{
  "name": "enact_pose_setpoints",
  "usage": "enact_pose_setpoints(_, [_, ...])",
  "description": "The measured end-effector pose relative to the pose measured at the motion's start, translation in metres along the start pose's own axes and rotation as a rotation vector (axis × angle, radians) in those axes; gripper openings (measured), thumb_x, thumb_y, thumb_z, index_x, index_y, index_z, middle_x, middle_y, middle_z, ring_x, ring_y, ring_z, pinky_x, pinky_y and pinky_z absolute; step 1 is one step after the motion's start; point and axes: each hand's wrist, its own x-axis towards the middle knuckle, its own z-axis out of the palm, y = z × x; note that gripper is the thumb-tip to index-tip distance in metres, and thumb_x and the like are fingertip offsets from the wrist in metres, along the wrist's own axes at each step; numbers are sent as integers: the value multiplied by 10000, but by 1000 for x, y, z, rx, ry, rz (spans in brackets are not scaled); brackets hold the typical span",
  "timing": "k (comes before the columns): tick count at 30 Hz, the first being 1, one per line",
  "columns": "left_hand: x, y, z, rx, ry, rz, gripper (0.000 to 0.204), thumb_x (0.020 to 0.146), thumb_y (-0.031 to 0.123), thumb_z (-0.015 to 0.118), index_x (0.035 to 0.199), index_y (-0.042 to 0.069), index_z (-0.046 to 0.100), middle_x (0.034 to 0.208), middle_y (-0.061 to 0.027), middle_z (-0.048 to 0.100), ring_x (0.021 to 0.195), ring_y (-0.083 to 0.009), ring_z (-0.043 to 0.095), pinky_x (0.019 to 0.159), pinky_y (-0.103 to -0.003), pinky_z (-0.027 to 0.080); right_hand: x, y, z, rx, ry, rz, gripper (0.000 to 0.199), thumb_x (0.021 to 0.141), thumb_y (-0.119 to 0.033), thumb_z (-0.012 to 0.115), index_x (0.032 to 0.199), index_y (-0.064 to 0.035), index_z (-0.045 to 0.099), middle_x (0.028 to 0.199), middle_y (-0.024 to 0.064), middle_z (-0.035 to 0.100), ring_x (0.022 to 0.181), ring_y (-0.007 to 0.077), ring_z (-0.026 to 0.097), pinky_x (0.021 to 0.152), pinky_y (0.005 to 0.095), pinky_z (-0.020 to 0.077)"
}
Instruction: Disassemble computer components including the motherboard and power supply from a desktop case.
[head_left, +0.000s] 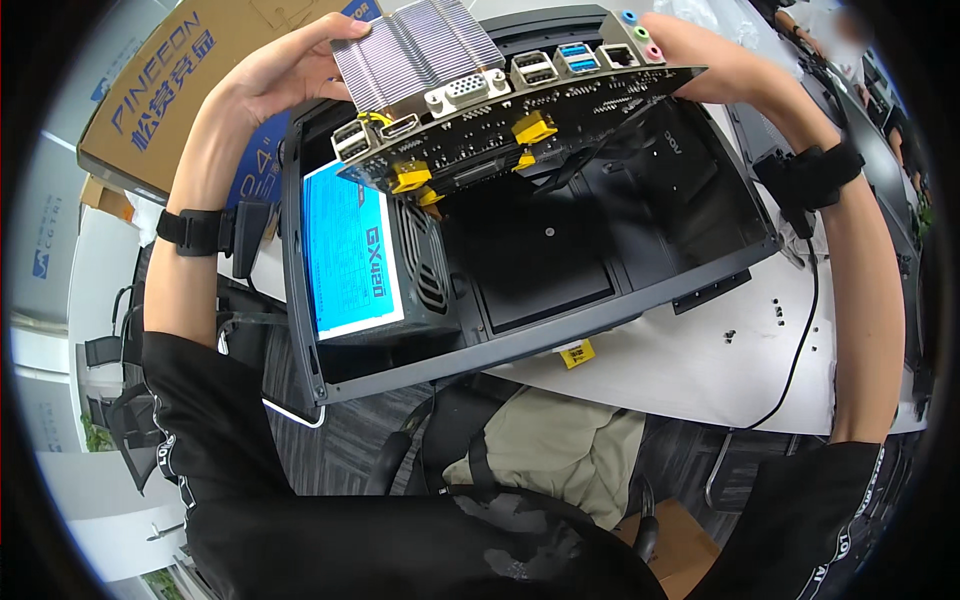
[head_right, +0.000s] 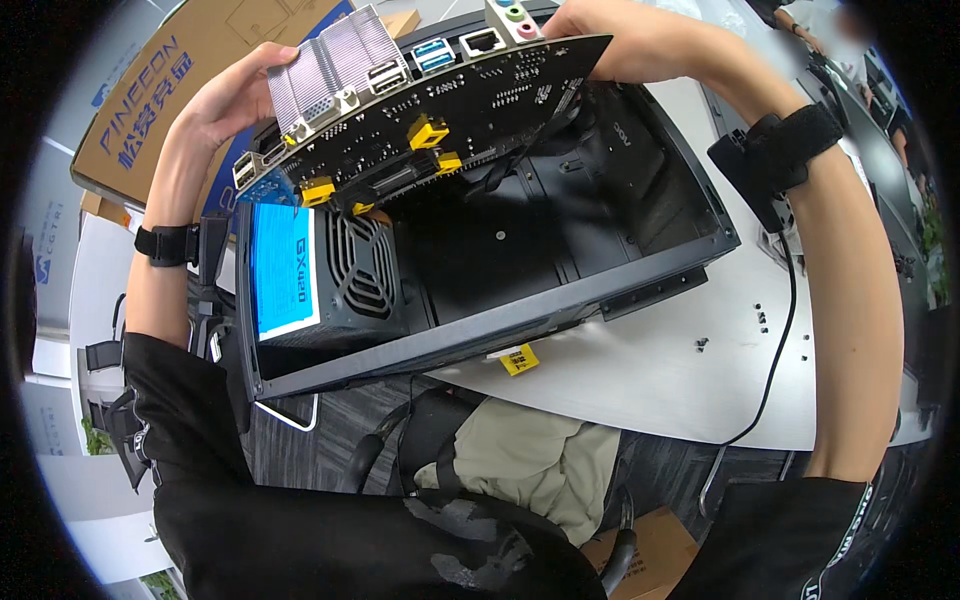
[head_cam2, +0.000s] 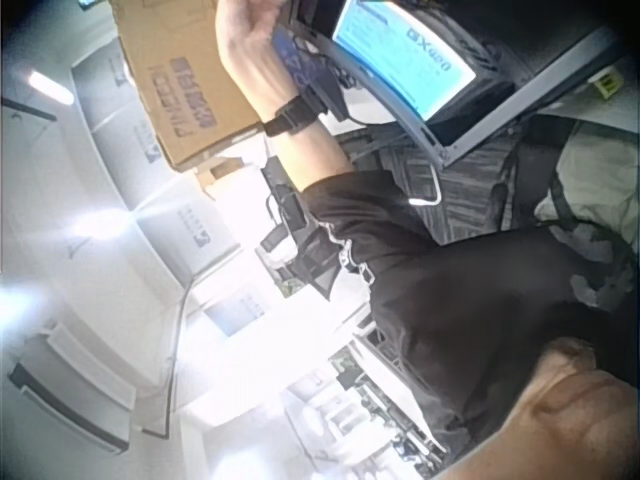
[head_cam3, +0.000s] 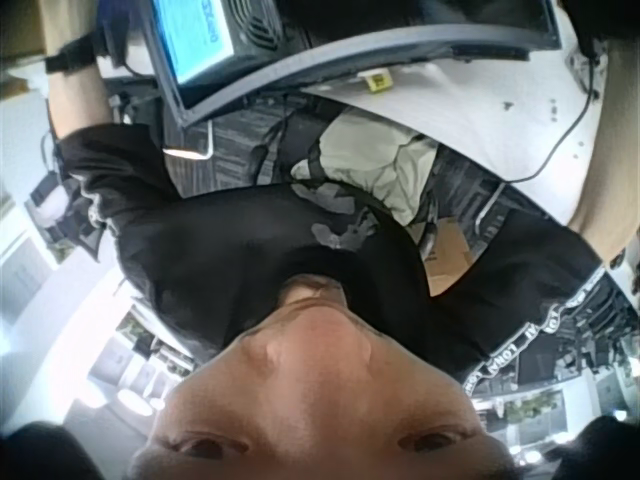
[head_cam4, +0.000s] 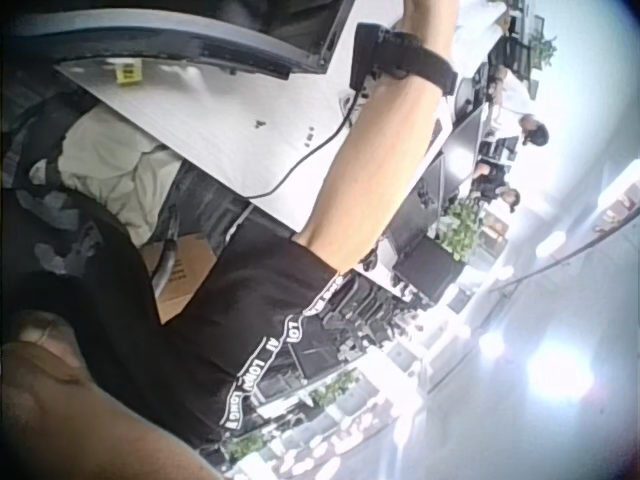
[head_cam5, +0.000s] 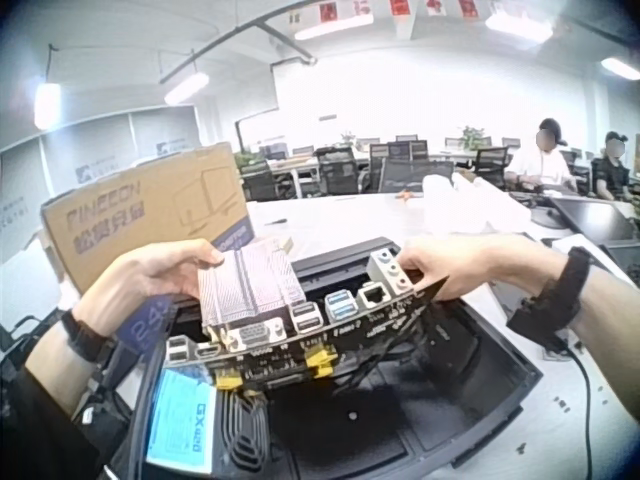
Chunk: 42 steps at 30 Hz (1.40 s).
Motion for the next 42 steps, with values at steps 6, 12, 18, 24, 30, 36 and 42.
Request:
enact_pose_setpoints(6, [14, -21, -27, -22, 48, -12, 582, 955, 446, 743, 1287, -28, 675, 1216, -125, 742, 1068, -175, 724, 992, -364, 539, 11, -6, -11, 131, -160, -112, 336, 952, -221, 733, 1164, 30, 661, 1011, 138, 734, 929, 219, 635, 846, 355, 515])
enact_pose_setpoints(12, [16, -20, -32, -4, -40, -1, 603, 950, 454, 750, 1284, -42, 675, 1184, -139, 744, 1056, -173, 724, 987, -384, 551, 3, -57, -28, -80, -137, -72, 334, 948, -318, 710, 1097, -19, 693, 949, 157, 718, 904, 263, 638, 809, 426, 513])
enact_pose_setpoints(18, [14, -15, -29, 19, -23, 5, 598, 948, 446, 754, 1284, -43, 675, 1177, -140, 745, 1053, -176, 724, 981, -385, 556, -8, -93, -35, -736, 54, 126, 418, 853, -488, 689, 1107, -158, 730, 1029, 189, 661, 1001, 399, 574, 837, 527, 483])
enact_pose_setpoints(24, [11, -19, -28, 43, 21, 17, 594, 946, 437, 759, 1284, -44, 675, 1171, -141, 745, 1050, -179, 725, 974, -386, 561, -3, -72, -28, -257, -65, -19, 447, 869, -478, 718, 1043, -66, 714, 1035, 159, 699, 1038, 349, 613, 821, 523, 494])
enact_pose_setpoints(30, [5, -11, -7, 41, 82, 37, 554, 947, 403, 763, 1275, -35, 679, 1165, -139, 742, 1036, -191, 730, 951, -392, 581, 8, -18, -10, -4, -122, -116, 385, 841, -99, 776, 1185, 32, 665, 1137, 230, 711, 1082, 365, 678, 977, 394, 504])
enact_pose_setpoints(36, [-14, 17, 28, -16, -60, 70, 564, 942, 322, 768, 1292, -95, 616, 1225, -187, 686, 1141, -279, 707, 924, -413, 654, 5, -26, -3, -168, 18, -148, 362, 859, -237, 778, 1150, -25, 743, 1097, 202, 706, 1072, 373, 677, 957, 439, 531])
enact_pose_setpoints(42, [-24, 28, 41, 19, 8, -7, 602, 913, 290, 772, 1332, -106, 602, 1228, -168, 664, 1055, -199, 703, 904, -359, 617, 1, -49, -4, -195, -35, -24, 272, 842, -216, 718, 1083, -119, 800, 984, 136, 780, 968, 332, 740, 881, 428, 566])
